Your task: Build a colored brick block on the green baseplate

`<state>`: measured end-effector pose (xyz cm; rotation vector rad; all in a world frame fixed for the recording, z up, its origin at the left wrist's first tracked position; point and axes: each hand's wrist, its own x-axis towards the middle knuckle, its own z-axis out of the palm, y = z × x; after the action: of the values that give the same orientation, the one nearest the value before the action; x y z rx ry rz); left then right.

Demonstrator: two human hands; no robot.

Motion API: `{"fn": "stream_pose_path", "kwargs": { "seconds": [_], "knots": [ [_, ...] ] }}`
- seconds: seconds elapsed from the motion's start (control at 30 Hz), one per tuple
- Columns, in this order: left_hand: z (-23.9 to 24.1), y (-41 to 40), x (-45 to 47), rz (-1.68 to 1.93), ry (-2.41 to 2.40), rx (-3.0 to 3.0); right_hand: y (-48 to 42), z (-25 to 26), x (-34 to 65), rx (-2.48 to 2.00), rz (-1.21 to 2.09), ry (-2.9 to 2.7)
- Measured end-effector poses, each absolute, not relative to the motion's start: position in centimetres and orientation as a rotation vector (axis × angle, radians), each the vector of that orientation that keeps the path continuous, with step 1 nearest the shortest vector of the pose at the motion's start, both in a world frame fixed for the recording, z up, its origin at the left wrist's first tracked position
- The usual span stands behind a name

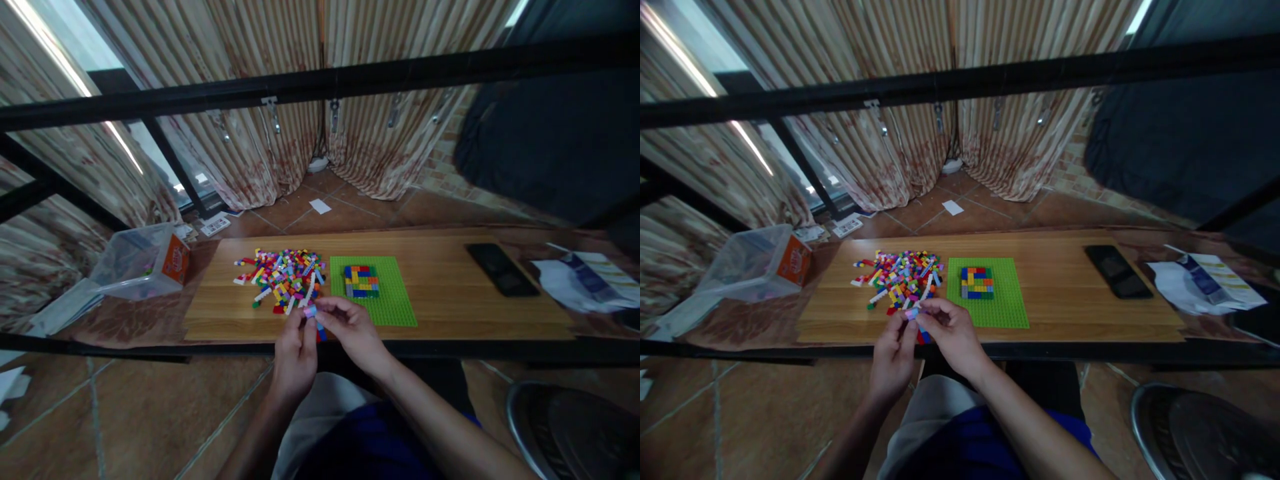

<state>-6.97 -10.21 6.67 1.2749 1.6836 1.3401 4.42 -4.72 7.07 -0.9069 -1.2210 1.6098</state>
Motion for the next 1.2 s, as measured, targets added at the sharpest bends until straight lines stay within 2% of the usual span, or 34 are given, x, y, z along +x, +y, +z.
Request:
{"fn": "stream_pose_path", "kwargs": {
  "seconds": [0.17, 0.4, 0.53, 0.63, 0.8, 1.0, 1.2],
  "knots": [
    [7.7, -10.7, -6.9, 1.270, 1.708, 1.242, -5.0, 7.4, 4.7, -0.898, 1.714, -1.188],
    [7.1, -9.6, -7.8, 1.364, 1.426, 0.679, -5.0, 6.9, 4.8, -0.958, 1.869, -0.888],
    [5.1, -8.3, -12.4, 1.487, 1.743, 0.752, -4.4, 6.3, 6.0, -1.017, 1.820, -0.876],
    [3.8, -7.0, -17.0, 1.411, 2.070, 0.983, -3.8, 5.3, 7.5, -1.090, 1.745, -0.899],
    [2.7, -4.6, -21.6, 1.019, 2.536, 1.290, -2.8, 3.6, 9.4, -1.194, 1.524, -0.985],
    [1.7, -2.6, -22.2, 0.715, 2.691, 1.542, -1.8, 2.9, 11.0, -1.268, 1.262, -1.268],
    [0.7, -2.6, -22.4, 0.634, 2.755, 1.728, -0.3, 3.3, 12.2, -1.332, 0.891, -1.560]
  ]
}}
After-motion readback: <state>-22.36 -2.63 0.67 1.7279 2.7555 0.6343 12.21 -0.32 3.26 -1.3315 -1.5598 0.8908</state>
